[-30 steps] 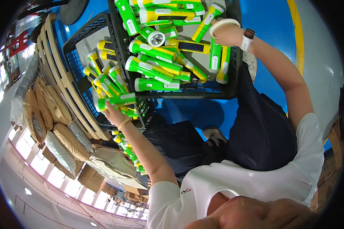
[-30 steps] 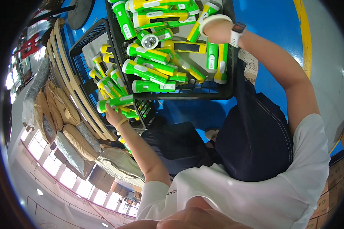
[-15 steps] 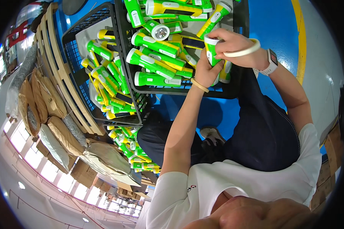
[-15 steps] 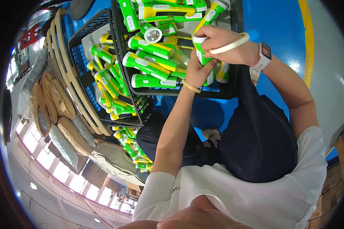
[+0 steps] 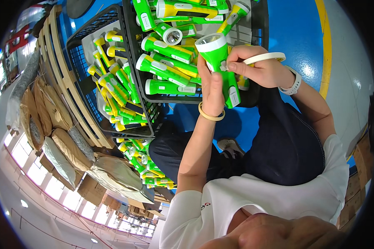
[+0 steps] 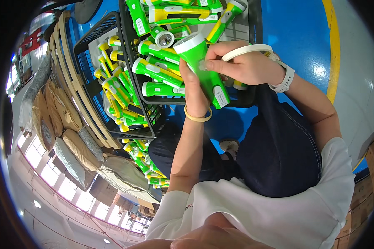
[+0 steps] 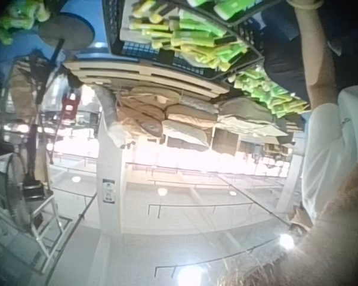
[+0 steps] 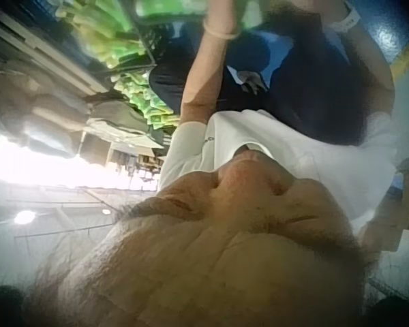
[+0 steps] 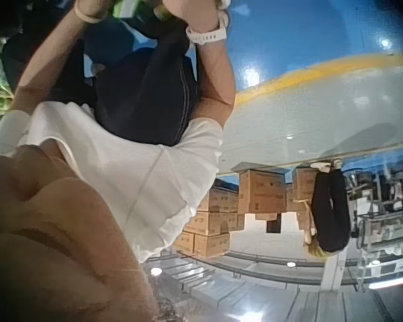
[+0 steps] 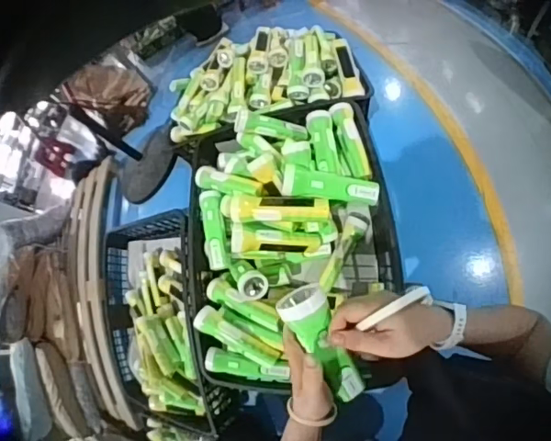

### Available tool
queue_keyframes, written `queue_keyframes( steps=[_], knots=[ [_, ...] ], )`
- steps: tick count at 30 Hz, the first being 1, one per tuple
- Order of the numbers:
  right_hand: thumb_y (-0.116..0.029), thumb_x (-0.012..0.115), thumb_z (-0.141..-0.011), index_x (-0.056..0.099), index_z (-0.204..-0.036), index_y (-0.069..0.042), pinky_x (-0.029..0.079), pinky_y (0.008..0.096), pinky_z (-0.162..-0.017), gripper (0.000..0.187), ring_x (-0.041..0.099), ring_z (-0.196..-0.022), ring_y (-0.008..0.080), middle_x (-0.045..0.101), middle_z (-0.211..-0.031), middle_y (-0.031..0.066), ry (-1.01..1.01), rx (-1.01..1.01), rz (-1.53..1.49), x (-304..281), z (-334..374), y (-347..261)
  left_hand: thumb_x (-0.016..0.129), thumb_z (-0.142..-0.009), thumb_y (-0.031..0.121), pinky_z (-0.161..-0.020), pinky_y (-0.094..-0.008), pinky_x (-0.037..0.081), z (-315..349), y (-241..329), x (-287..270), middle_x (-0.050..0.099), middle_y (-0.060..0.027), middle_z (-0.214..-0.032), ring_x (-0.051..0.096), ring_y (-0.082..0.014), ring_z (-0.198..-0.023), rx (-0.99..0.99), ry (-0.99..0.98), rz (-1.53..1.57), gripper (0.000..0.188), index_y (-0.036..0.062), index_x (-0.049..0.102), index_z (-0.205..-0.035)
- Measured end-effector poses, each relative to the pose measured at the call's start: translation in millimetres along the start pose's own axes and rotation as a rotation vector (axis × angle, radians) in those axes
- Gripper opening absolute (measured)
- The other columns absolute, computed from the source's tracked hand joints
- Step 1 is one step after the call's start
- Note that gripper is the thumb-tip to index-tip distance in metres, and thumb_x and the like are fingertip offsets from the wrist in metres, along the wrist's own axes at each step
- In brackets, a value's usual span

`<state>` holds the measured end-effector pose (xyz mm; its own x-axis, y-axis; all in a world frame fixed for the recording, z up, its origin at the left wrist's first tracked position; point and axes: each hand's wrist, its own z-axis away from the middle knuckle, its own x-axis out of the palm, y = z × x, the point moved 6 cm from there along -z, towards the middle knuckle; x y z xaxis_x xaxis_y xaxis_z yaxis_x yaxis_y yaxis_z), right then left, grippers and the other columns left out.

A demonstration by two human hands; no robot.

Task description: Mark individual green and yellow flashlights with a white marker while they are stored in plastic crates.

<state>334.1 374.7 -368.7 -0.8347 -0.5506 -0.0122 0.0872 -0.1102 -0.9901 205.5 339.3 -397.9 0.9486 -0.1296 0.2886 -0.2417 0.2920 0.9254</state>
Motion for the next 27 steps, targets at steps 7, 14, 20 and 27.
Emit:
queue_keyframes(
  steps=[7,14,20,27],
  knots=[
    [-0.018,0.064,-0.085,0.055,-0.081,-0.002,0.041,0.0276,-0.053,0.019,0.053,-0.058,0.0168,0.054,-0.071,0.0069,0.187,-0.211,0.399,4.6,-5.0,-17.4,0.044,-0.097,0.022,-0.079,-0.028,0.046,8.1,23.0,-8.2,0.055,-0.0121,-0.102,0.056,-0.0175,-0.09,0.174,0.122,-0.459,0.043,-0.0041,0.033,-0.129],
    [-0.027,0.064,-0.087,0.055,-0.084,-0.002,0.041,0.0255,-0.057,0.026,0.053,-0.068,0.0109,0.054,-0.076,0.0041,-0.013,-0.031,0.097,-11.0,-11.9,5.3,0.04,-0.096,0.038,-0.059,-0.0339,0.053,12.6,2.6,-14.6,0.056,-0.0123,-0.083,0.061,-0.0222,-0.067,-0.218,0.133,0.379,0.042,0.0017,0.038,-0.116],
    [-0.021,0.059,-0.09,0.054,-0.083,-0.003,0.041,0.0226,-0.058,0.02,0.052,-0.066,0.0078,0.053,-0.072,0.0017,-0.033,-0.026,0.097,-3.2,-14.0,8.5,0.049,-0.092,0.042,-0.061,-0.0344,0.053,12.4,13.9,-24.7,0.055,-0.0116,-0.087,0.061,-0.0221,-0.071,-0.214,0.242,0.057,0.05,0.0021,0.034,-0.118],
    [-0.023,0.06,-0.09,0.054,-0.08,-0.004,0.036,0.0207,-0.052,0.022,0.046,-0.06,0.0036,0.052,-0.067,-0.0015,0.231,0.165,-0.228,10.4,-9.0,11.3,0.071,-0.073,0.052,-0.101,-0.0348,0.032,13.5,2.9,-17.9,0.03,-0.0131,-0.135,0.037,-0.0233,-0.119,0.027,0.11,-0.096,0.112,0.0006,0.0,-0.143]
  ],
)
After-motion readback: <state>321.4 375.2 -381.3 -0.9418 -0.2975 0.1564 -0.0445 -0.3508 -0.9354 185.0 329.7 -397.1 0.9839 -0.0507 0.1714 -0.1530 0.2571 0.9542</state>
